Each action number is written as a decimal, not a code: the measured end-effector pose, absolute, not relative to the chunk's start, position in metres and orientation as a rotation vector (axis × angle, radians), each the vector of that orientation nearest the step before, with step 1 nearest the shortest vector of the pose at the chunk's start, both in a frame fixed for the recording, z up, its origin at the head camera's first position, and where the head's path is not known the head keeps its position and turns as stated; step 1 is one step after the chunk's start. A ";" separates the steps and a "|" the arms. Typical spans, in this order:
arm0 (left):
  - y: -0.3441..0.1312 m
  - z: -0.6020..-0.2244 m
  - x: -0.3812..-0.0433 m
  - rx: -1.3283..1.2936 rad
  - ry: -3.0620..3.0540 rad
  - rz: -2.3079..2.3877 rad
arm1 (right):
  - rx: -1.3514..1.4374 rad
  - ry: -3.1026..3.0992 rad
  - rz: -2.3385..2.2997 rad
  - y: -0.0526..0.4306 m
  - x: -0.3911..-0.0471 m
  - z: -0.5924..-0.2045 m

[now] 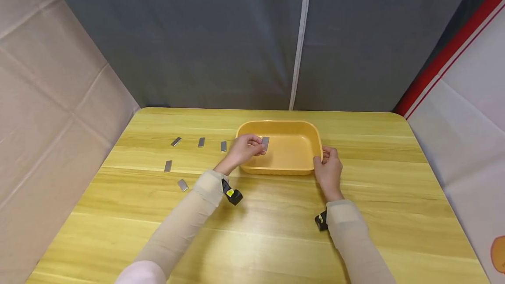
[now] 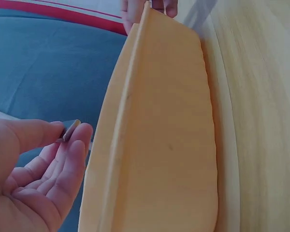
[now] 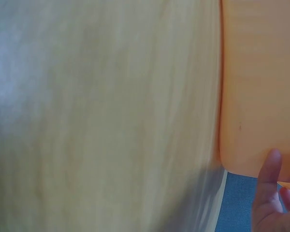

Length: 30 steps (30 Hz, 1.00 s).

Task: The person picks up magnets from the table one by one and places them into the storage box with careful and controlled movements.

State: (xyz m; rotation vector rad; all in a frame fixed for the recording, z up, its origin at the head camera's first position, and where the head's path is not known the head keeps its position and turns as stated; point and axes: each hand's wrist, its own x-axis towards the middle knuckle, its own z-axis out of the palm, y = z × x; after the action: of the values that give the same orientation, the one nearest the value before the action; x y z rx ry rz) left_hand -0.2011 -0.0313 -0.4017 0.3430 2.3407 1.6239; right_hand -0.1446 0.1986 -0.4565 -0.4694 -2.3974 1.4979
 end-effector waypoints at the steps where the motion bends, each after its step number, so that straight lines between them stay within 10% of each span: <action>1: -0.028 -0.402 -0.203 0.351 2.361 1.589 | -0.469 -2.396 1.499 0.199 -0.145 -0.456; 30: 0.042 -0.413 -0.222 0.301 2.359 1.505 | -0.487 -2.416 1.468 0.199 -0.146 -0.456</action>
State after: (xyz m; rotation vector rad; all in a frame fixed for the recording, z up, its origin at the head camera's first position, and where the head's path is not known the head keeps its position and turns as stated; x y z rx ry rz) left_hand -0.2225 0.0419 -0.4129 0.3012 2.3587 1.5046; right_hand -0.1457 0.1991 -0.4562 -0.4865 -2.4156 1.4676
